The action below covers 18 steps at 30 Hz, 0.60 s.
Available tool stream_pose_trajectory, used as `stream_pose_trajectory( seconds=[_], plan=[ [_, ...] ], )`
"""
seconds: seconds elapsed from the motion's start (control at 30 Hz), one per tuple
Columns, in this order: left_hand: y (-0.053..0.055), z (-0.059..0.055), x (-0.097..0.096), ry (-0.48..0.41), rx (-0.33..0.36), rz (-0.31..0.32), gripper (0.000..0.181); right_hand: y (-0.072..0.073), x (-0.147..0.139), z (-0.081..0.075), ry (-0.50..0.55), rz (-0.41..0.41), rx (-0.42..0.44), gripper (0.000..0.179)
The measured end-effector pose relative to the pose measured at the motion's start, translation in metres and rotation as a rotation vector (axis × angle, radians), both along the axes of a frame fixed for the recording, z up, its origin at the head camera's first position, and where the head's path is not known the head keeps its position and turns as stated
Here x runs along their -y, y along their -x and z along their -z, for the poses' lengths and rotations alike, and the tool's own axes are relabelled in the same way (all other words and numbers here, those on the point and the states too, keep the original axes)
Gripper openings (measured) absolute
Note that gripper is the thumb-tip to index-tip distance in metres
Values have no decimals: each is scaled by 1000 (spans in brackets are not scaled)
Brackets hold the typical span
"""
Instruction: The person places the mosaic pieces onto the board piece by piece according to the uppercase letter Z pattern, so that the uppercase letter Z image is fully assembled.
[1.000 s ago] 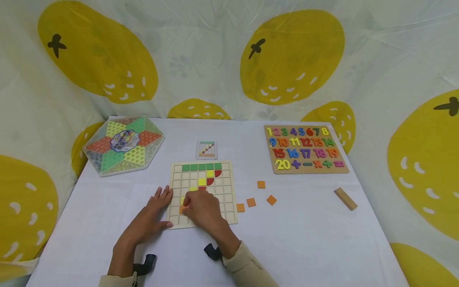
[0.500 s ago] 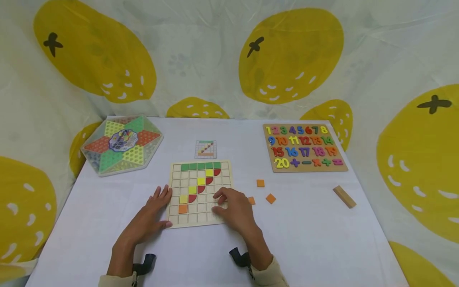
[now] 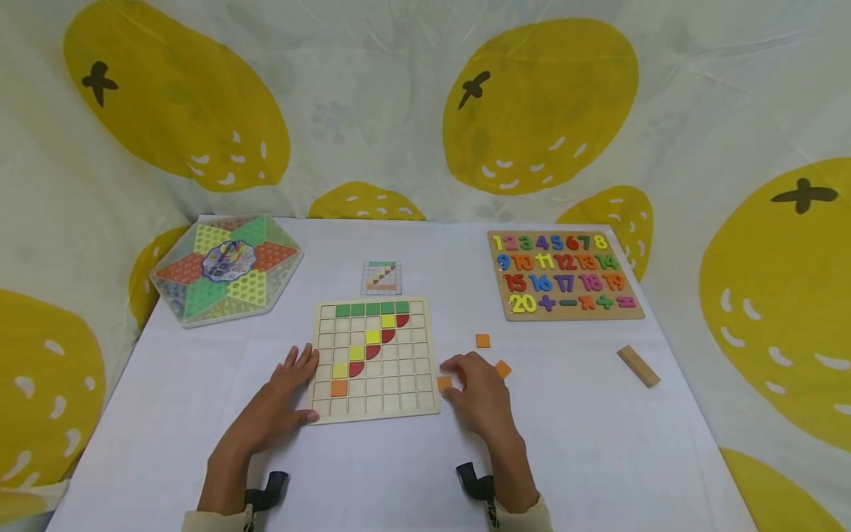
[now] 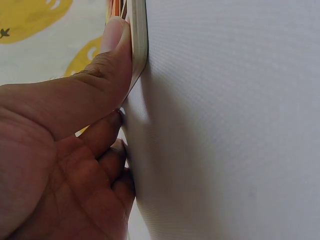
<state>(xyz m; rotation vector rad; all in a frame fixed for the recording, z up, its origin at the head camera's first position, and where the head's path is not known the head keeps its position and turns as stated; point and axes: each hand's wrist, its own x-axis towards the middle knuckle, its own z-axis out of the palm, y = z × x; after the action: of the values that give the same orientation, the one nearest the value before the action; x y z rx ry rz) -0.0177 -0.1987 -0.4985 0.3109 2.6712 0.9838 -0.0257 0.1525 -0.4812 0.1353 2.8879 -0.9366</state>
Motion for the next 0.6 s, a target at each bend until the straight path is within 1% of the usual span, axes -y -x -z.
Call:
stream_pose_trajectory(
  seconds=[0.23, 0.37, 0.47, 0.6],
  plan=[
    [1, 1, -1, 1, 5, -2, 110, 2, 3, 4, -16, -5, 4, 30],
    [1, 1, -1, 4, 5, -2, 110, 3, 2, 5, -28, 21, 30, 23],
    [0, 1, -1, 2, 3, -2, 110, 4, 0, 5, -14, 50, 33, 22],
    [0, 1, -1, 2, -2, 0, 110, 4, 2, 2, 35, 78, -3, 21]
  ],
)
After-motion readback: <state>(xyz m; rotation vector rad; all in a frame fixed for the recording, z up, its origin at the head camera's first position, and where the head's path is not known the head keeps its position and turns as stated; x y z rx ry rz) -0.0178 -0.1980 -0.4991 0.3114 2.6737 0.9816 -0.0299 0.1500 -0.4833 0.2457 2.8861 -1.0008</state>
